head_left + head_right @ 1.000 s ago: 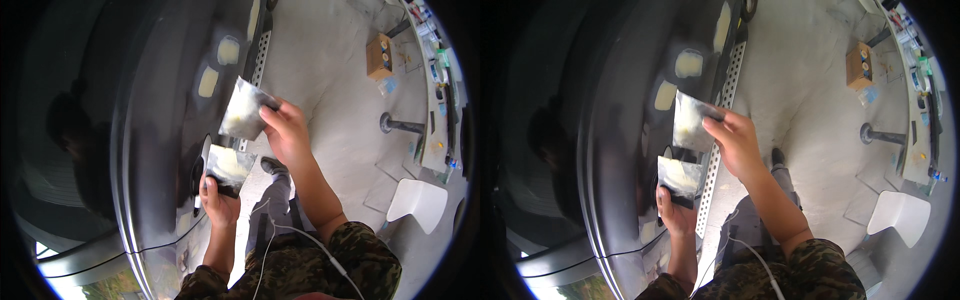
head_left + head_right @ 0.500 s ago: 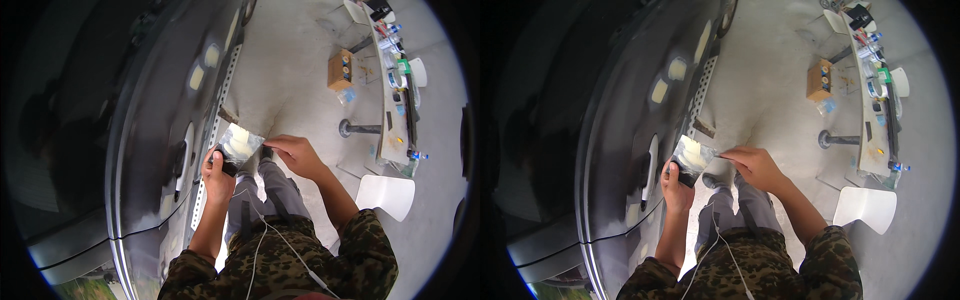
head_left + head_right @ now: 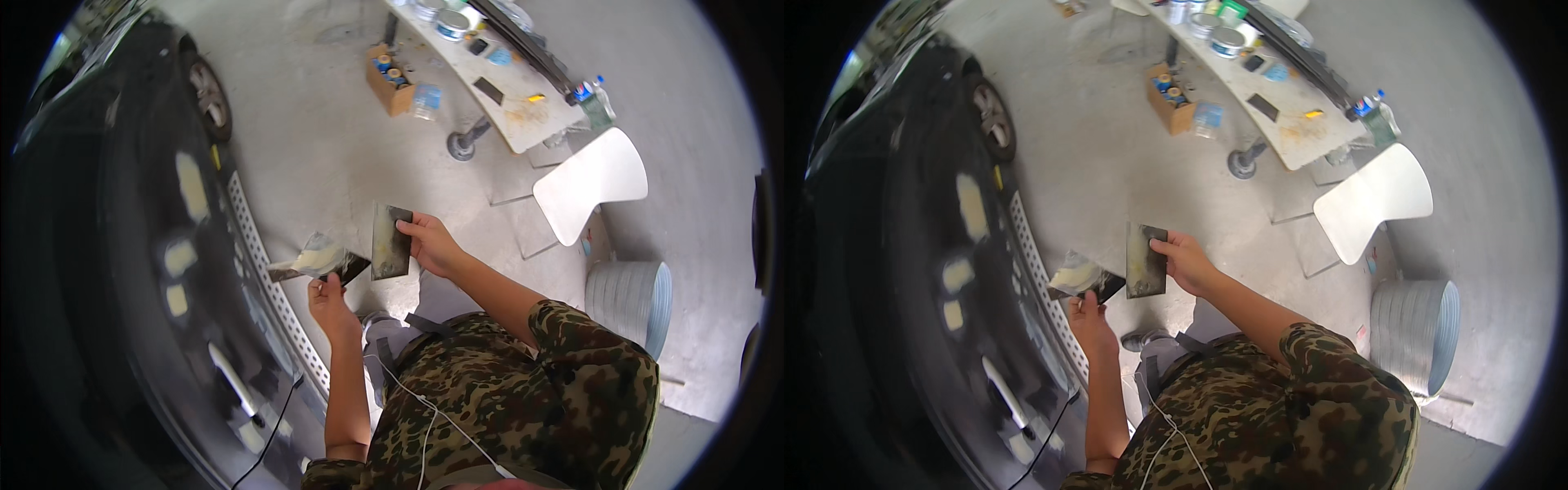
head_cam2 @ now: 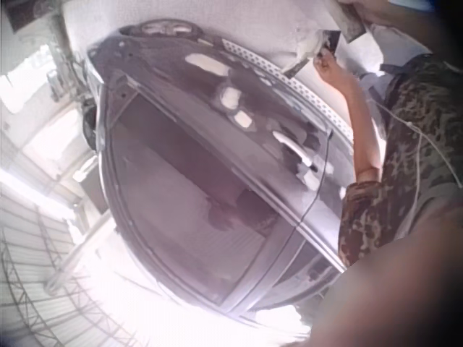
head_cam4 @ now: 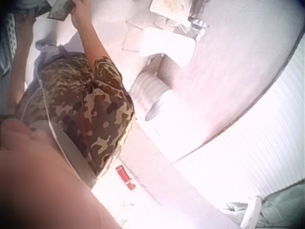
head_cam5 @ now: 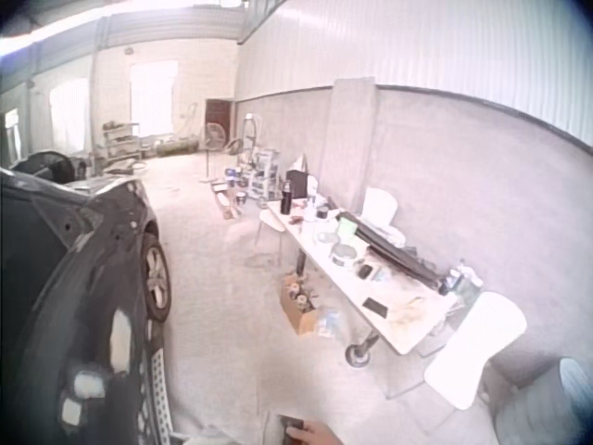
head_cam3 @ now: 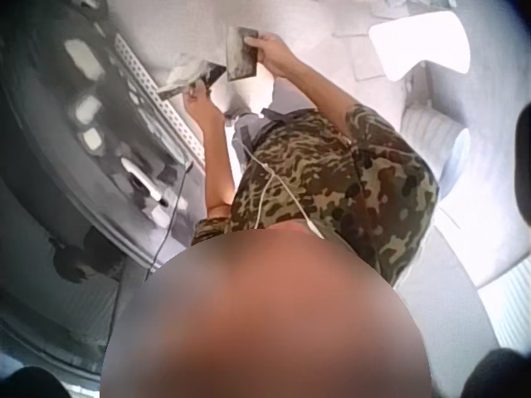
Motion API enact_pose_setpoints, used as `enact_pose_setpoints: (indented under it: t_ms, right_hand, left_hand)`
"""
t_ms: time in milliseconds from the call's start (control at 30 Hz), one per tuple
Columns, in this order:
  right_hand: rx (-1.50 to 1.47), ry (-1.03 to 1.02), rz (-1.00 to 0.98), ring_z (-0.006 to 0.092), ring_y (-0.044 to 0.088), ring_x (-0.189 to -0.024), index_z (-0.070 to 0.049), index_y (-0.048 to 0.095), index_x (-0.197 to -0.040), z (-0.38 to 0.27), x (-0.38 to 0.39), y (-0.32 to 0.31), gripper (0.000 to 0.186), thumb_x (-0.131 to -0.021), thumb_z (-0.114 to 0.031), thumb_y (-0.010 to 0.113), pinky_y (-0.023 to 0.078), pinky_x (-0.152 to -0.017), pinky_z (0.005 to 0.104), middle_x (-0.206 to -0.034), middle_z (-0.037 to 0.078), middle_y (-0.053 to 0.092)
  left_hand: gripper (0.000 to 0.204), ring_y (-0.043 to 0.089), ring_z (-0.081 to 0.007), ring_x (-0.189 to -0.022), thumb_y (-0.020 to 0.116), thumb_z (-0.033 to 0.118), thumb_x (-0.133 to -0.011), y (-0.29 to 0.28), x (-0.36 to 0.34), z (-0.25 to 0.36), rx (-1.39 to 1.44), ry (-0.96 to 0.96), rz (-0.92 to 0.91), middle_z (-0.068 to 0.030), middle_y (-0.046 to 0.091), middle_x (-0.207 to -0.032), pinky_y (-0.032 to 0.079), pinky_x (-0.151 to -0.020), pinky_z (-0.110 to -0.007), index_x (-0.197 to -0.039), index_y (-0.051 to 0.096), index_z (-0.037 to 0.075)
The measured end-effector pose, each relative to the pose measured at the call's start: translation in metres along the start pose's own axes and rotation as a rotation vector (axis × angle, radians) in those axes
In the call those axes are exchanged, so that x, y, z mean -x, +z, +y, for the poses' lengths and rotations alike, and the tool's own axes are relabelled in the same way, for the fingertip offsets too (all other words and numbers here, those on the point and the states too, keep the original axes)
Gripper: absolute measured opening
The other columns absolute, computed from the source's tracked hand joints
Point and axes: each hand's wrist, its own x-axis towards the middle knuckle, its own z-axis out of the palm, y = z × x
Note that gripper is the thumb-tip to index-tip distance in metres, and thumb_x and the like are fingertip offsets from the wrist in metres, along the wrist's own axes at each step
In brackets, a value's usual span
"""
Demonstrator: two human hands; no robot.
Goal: The person spreads yellow body filler over a car panel using a small spreader, then uses a flat sanding block to sand the filled areas on the hood and door. They periodically reload filler onto the spreader and reposition around the car while working.
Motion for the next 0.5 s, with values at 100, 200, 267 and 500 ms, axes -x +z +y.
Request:
enact_pose_setpoints:
  t_ms: [100,200,267,500]
  right_hand:
    - [-0.076,-0.013,0.055,0.0213,0.063,-0.111,0.002,0.058,-0.124,-0.042,-0.008,-0.064,0.026,-0.103,-0.013,0.054,0.05,-0.099,0.0405,-0.122,0.009,0.065]
    - [-0.175,-0.036,0.12,0.0218,0.063,-0.114,-0.001,0.056,-0.127,-0.086,-0.011,-0.136,0.027,-0.103,-0.014,0.054,0.05,-0.101,0.041,-0.122,0.009,0.065]
    - [-0.156,-0.069,0.186,0.0206,0.063,-0.114,-0.003,0.055,-0.128,-0.12,-0.017,-0.189,0.028,-0.102,-0.013,0.056,0.05,-0.101,0.0386,-0.123,0.008,0.065]
    - [0.171,-0.221,0.301,0.0187,0.065,-0.107,0.0,0.055,-0.129,-0.254,-0.079,-0.368,0.031,-0.1,-0.011,0.058,0.053,-0.094,0.0354,-0.12,0.009,0.066]
  left_hand:
    - [0.017,0.061,-0.012,-0.088,0.066,0.001,-0.095,0.077,-0.002,-0.059,-0.12,-0.089,-0.071,-0.0048,0.064,-0.096,0.049,-0.08,-0.026,-0.104,0.052,0.005]
    - [0.024,0.061,-0.0136,-0.101,0.065,0.003,-0.096,0.162,-0.005,-0.12,-0.051,-0.188,-0.241,-0.0066,0.064,-0.11,0.05,-0.091,-0.028,-0.117,0.054,0.002]
    - [0.031,0.06,-0.0151,-0.11,0.065,0.004,-0.096,0.22,-0.008,-0.16,0.012,-0.216,-0.368,-0.0071,0.063,-0.118,0.049,-0.098,-0.03,-0.125,0.054,0.001]
    - [0.047,0.059,-0.0216,-0.122,0.067,0.022,-0.098,0.31,-0.036,-0.256,-0.229,-0.576,-0.599,-0.013,0.061,-0.132,0.047,-0.103,-0.035,-0.136,0.051,0.0]
